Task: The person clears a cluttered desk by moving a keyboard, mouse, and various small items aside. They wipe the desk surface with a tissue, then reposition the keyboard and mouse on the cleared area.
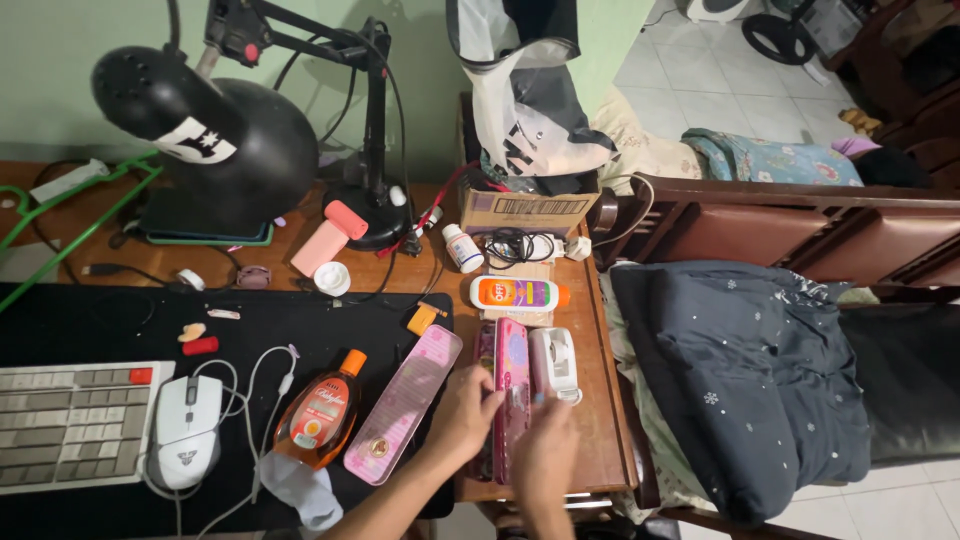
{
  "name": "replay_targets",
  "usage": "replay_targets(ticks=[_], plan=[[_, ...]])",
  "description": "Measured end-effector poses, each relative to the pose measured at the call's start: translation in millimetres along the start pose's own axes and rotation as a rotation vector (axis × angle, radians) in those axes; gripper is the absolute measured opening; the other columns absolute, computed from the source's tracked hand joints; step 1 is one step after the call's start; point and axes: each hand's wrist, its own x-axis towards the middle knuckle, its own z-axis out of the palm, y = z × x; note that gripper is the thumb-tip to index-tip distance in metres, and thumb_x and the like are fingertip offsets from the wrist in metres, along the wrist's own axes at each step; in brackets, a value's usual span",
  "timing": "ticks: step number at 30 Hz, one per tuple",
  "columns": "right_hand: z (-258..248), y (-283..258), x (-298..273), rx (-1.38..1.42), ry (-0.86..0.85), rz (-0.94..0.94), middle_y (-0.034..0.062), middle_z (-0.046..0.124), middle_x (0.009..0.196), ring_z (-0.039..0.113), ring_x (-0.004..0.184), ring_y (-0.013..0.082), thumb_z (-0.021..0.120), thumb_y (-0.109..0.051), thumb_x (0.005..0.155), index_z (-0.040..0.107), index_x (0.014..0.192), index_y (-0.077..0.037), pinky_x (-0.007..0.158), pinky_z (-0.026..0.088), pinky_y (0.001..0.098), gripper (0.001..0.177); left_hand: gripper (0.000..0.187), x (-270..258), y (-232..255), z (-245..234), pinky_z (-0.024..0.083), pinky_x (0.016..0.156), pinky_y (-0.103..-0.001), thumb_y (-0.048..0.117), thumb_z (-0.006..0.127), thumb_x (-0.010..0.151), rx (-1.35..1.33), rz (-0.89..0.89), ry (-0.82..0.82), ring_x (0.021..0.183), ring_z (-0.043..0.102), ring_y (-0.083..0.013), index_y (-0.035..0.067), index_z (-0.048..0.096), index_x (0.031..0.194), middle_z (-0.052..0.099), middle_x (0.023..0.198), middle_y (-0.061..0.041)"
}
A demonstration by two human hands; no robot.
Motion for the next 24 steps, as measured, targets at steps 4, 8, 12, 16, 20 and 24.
replay_targets(ticks=[4,8,12,16,20,24], plan=[[-42.3,-47.6,18.9,0.123,0.018,0.018,0.0226,0.070,0.091,0.069,0.082,0.0401,0.056,-0.008,0.098,0.057,0.106,0.002,0.071,0.053,0.0503,0.013,0.017,-2.0,15.2,-0.4,0.051,0.088,-0.046,0.005,0.066,0.087,0.046,0.196,0.038,0.106,0.063,-0.0369,0.009,0.061,0.103,0.068,0.108,-0.017],[-48.8,-88.4,47.6,0.255,-0.179,-0.079,0.0138,0.073,0.091,0.070,0.087,0.0350,0.053,-0.006,0.092,0.060,0.106,-0.002,0.074,0.055,0.0462,0.016,0.029,-21.0,13.5,27.0,0.052,0.086,-0.038,0.002,0.061,0.095,-0.762,-0.195,-0.193,0.101,0.063,-0.0243,0.008,0.061,0.124,0.066,0.110,-0.012],[-17.5,-76.3,68.1,-0.110,-0.289,-0.431,0.0081,0.073,0.090,0.061,0.095,0.0317,0.062,-0.012,0.088,0.071,0.090,-0.009,0.088,0.045,0.0455,0.009,0.025,-25.0,76.7,-27.9,0.052,0.073,-0.038,0.008,0.056,0.101,-0.538,-0.389,-0.519,0.083,0.066,-0.0282,0.009,0.055,0.126,0.069,0.095,-0.016],[-21.9,-81.6,74.8,-0.357,-0.314,-0.617,0.0046,0.072,0.093,0.059,0.099,0.0283,0.069,-0.021,0.081,0.075,0.081,-0.013,0.091,0.039,0.0461,0.010,0.024,-32.9,29.8,-27.9,0.055,0.081,-0.037,0.001,0.061,0.093,-0.383,-0.121,-0.320,0.091,0.070,-0.0268,0.005,0.066,0.116,0.071,0.099,-0.013],[-35.7,-91.1,75.3,-0.450,-0.357,-0.642,0.0044,0.067,0.101,0.055,0.103,0.0313,0.077,-0.027,0.070,0.082,0.078,-0.021,0.089,0.038,0.0465,0.011,0.011,-12.2,3.7,-50.8,0.052,0.078,-0.047,0.003,0.066,0.085,0.117,0.026,0.071,0.089,0.065,-0.0372,0.003,0.066,0.095,0.067,0.093,-0.017],[-45.7,-74.9,73.9,-0.365,-0.356,-0.543,0.0054,0.064,0.101,0.054,0.102,0.0324,0.079,-0.027,0.074,0.084,0.092,-0.024,0.087,0.042,0.0441,0.020,0.009,-1.7,-5.6,-57.2,0.053,0.075,-0.049,0.011,0.067,0.091,0.121,-0.181,-0.119,0.088,0.068,-0.0399,0.004,0.071,0.095,0.072,0.094,-0.017]])
